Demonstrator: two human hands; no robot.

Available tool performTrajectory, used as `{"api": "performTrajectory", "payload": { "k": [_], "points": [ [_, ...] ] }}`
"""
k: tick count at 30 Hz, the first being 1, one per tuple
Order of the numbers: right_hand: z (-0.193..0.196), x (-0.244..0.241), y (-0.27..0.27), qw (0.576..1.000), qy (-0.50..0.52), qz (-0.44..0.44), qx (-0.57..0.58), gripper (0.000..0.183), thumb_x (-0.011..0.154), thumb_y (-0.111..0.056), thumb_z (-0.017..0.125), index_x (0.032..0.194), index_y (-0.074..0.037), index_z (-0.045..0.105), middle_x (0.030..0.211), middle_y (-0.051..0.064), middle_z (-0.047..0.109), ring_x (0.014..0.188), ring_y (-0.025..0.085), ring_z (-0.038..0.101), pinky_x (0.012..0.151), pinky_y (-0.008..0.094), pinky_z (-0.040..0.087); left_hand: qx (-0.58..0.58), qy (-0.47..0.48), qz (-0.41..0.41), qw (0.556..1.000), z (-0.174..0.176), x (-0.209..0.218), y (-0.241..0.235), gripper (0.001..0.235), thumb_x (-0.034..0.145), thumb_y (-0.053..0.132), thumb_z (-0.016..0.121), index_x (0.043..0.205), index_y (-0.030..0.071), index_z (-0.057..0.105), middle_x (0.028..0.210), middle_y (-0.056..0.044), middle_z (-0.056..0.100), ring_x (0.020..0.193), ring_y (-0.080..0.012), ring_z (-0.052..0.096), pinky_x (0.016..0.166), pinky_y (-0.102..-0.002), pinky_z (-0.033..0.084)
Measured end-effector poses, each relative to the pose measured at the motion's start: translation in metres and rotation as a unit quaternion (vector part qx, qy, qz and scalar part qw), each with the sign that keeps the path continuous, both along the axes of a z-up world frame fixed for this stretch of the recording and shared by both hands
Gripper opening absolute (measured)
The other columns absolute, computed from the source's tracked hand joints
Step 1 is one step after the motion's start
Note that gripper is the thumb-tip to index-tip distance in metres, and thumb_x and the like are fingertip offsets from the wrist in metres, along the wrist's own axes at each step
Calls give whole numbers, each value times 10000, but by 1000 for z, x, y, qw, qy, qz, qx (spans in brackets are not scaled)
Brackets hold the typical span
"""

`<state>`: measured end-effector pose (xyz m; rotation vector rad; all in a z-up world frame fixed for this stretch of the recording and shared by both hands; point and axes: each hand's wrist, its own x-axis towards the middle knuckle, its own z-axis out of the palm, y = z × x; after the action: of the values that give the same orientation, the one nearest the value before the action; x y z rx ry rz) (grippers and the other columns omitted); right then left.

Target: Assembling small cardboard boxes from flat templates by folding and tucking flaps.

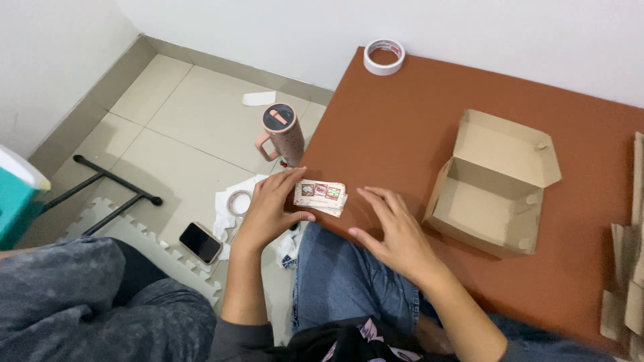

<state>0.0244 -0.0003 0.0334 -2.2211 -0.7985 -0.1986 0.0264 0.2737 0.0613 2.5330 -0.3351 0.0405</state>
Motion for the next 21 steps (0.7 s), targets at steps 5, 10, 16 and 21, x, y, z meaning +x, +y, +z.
{"api": "performTrajectory", "payload": {
  "k": [5, 10, 16, 21],
  "points": [
    [-4, 40, 49, 988, 85, -13, -126, 769, 784, -315, 817, 1433, -32, 517, 1304, 176, 543, 1186, 380, 515, 1003, 501, 444, 19, 48, -25, 998, 4, 12, 13, 844, 712, 319, 869, 1458, 126, 523, 1385, -122, 604, 1319, -308, 511, 1111, -488, 310],
    [-19, 46, 58, 985, 78, -31, -153, 619, 782, -313, 803, 1337, -98, 634, 1215, 111, 595, 1123, 337, 553, 951, 462, 474, 49, 49, -43, 997, 2, 25, 18, 633, 757, 415, 804, 1325, 179, 652, 1283, -47, 652, 1222, -235, 543, 1062, -413, 329],
    [-16, 44, 58, 986, 67, -41, -144, 608, 799, -352, 793, 1344, -131, 642, 1207, 89, 611, 1114, 321, 566, 953, 444, 479, 33, 50, -54, 997, 11, 27, 20, 637, 732, 428, 819, 1296, 170, 677, 1234, -53, 679, 1158, -212, 559, 1049, -390, 315],
    [-14, 43, 56, 992, 88, -44, -78, 602, 809, -380, 793, 1351, -168, 641, 1254, 105, 621, 1144, 357, 593, 987, 475, 481, 6, 54, -32, 998, 13, 23, 21, 788, 693, 441, 871, 1379, 151, 614, 1291, -103, 648, 1174, -261, 579, 1044, -429, 307]
  ]
}}
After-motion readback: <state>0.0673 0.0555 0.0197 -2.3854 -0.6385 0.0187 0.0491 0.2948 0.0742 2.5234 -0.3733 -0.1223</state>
